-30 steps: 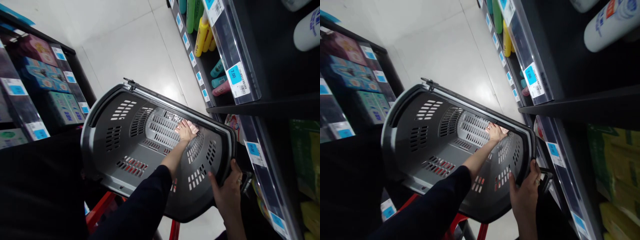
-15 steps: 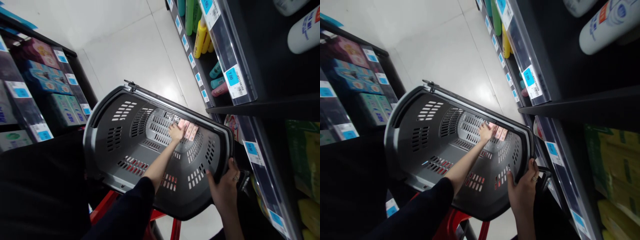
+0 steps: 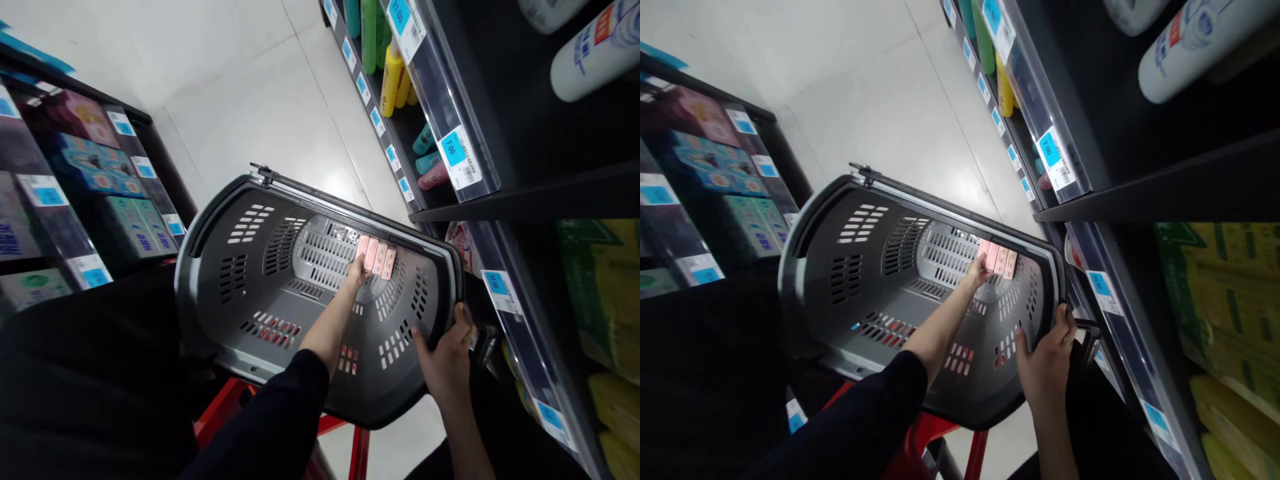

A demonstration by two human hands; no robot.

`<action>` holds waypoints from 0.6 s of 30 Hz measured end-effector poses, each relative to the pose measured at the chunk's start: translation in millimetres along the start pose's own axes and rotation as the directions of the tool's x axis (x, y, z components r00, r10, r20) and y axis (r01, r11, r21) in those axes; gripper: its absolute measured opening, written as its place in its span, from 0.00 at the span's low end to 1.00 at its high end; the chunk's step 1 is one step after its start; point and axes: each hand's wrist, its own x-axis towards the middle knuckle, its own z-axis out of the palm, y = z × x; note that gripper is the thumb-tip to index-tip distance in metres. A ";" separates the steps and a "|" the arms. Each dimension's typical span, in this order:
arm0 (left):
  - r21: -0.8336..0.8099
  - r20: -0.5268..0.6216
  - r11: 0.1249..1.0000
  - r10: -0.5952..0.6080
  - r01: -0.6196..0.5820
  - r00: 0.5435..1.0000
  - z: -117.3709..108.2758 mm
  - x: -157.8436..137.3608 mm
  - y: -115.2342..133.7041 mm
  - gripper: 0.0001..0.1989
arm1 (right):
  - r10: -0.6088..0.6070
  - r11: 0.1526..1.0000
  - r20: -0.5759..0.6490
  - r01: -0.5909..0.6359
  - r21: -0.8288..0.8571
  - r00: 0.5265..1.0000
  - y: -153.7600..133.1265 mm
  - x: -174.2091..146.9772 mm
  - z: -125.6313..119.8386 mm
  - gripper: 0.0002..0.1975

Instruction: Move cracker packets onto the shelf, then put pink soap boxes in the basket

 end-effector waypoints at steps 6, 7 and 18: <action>-0.125 0.105 0.969 -0.200 0.212 0.974 -3.2 -14.9 -14.4 0.23 | 0.011 1.000 -0.008 -0.011 0.011 1.000 -3.1 1.2 0.9 0.42; -0.145 0.125 0.964 -0.206 0.224 0.970 -1.2 -15.4 -15.6 0.23 | 0.012 1.000 -0.007 -0.012 0.009 1.000 -3.8 1.3 0.5 0.42; -0.189 0.026 0.951 -0.243 0.243 0.970 1.7 -0.3 -14.6 0.25 | 0.033 0.999 0.015 -0.033 0.012 0.999 -5.0 -0.3 0.9 0.42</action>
